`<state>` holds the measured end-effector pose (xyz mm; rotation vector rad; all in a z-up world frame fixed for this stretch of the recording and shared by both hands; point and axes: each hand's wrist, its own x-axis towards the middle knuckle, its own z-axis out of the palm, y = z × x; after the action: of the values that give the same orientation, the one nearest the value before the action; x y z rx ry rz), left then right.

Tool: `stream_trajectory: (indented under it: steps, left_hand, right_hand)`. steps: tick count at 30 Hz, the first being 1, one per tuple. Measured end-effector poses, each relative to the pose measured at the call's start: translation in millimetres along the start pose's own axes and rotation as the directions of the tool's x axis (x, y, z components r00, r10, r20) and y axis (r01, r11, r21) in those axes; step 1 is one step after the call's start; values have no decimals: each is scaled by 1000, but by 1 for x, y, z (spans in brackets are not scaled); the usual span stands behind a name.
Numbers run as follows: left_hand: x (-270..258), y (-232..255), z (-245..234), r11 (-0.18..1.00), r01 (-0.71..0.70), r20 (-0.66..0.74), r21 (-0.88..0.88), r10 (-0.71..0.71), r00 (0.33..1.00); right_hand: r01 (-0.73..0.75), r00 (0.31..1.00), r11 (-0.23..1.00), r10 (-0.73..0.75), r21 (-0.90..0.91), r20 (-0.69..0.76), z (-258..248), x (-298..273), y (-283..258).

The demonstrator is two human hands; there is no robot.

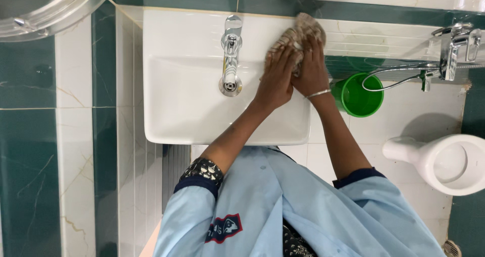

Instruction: The person cleans a white bathroom sink by hand using a patterned cloth, wiping the bowl, the rim, and around the chrome faucet.

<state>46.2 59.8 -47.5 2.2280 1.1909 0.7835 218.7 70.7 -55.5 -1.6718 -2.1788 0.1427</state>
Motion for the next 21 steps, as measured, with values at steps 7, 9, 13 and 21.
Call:
stream_trajectory:
  steps: [7,9,13,21]
  left_hand:
    - [-20,-15,-23,996,80,-82,-50,-84,993]
    - [-30,-22,-36,981,166,-137,-103,-179,974]
    - [-39,-31,-44,973,192,-156,-124,-211,965]
    - [20,-10,-1,1000,-11,49,17,10,999]
  right_hand:
    - [58,979,983,-89,172,182,6,52,-15]
    - [219,943,965,-247,144,224,27,82,-49]
    - [398,870,889,-444,228,212,23,102,-66]
    - [-65,994,985,50,160,97,-16,29,-8]
